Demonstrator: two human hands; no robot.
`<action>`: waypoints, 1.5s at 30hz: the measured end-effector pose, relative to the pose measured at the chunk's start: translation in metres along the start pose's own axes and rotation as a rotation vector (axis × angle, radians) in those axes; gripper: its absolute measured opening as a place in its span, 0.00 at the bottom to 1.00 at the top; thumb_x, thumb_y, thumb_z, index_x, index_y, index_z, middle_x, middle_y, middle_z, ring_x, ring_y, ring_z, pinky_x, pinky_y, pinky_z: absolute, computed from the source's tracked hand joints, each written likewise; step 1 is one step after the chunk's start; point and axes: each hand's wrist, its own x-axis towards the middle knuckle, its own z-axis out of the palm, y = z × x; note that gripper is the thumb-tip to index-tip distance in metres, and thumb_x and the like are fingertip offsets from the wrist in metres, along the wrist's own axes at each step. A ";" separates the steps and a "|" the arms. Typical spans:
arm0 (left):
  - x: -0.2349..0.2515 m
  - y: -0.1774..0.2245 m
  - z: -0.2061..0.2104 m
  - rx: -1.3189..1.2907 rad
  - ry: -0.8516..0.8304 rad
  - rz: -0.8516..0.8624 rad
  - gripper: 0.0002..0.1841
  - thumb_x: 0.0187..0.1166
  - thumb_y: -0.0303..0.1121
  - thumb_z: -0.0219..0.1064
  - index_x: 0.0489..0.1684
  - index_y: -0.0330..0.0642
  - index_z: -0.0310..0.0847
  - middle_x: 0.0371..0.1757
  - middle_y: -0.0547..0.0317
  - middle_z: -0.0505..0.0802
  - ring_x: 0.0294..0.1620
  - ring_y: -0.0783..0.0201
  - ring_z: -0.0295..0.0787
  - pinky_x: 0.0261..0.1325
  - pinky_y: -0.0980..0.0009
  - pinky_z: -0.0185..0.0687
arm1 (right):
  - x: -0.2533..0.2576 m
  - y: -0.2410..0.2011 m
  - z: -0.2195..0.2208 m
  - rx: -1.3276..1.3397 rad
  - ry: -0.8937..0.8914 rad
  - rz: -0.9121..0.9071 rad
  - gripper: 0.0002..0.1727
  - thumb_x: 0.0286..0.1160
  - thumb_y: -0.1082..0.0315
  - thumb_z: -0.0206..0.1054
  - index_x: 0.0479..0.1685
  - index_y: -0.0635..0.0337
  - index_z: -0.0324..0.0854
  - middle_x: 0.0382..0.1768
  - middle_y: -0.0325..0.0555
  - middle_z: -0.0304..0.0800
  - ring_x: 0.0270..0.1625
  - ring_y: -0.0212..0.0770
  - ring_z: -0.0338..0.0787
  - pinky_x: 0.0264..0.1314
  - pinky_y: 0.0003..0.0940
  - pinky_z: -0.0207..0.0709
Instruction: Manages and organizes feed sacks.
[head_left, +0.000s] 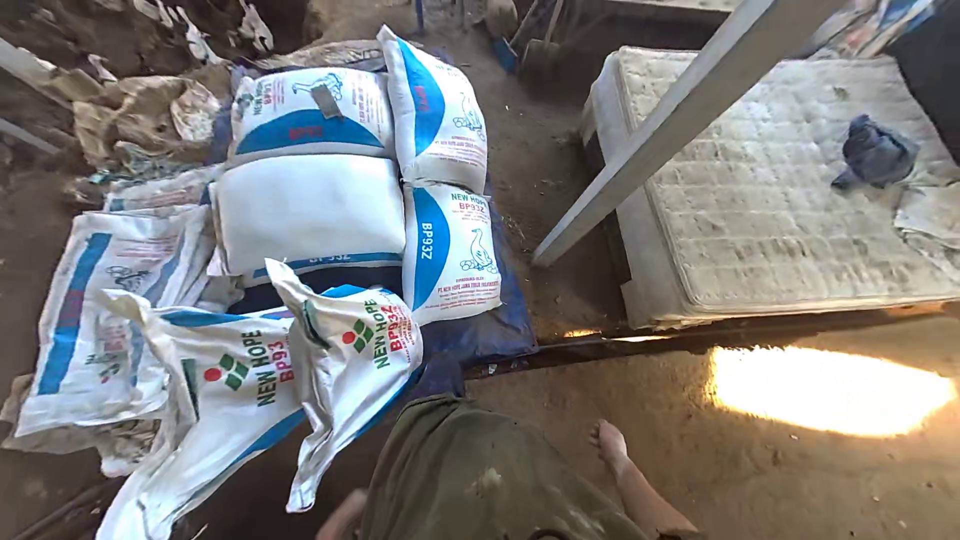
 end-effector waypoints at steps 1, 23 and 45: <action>0.041 0.020 -0.010 0.082 -0.073 -0.014 0.17 0.90 0.39 0.55 0.58 0.34 0.84 0.44 0.44 0.91 0.41 0.54 0.86 0.47 0.52 0.82 | 0.001 0.002 0.000 -0.005 -0.003 0.020 0.29 0.97 0.52 0.43 0.76 0.68 0.72 0.67 0.65 0.84 0.62 0.56 0.87 0.61 0.53 0.80; 0.292 0.616 -0.176 0.153 0.095 0.246 0.25 0.83 0.40 0.63 0.66 0.25 0.78 0.69 0.28 0.84 0.71 0.34 0.81 0.67 0.33 0.75 | 0.070 -0.553 0.203 -0.385 -0.105 -0.623 0.27 0.96 0.60 0.43 0.84 0.70 0.57 0.70 0.70 0.75 0.58 0.55 0.86 0.58 0.50 0.82; 0.898 0.729 -0.385 -0.511 0.940 -0.402 0.91 0.18 0.80 0.84 0.98 0.55 0.26 0.94 0.35 0.23 0.92 0.27 0.09 0.79 0.17 0.18 | 0.163 -1.172 1.215 -0.917 -0.453 -1.169 0.59 0.66 0.27 0.68 0.87 0.68 0.59 0.80 0.71 0.69 0.79 0.66 0.75 0.74 0.66 0.74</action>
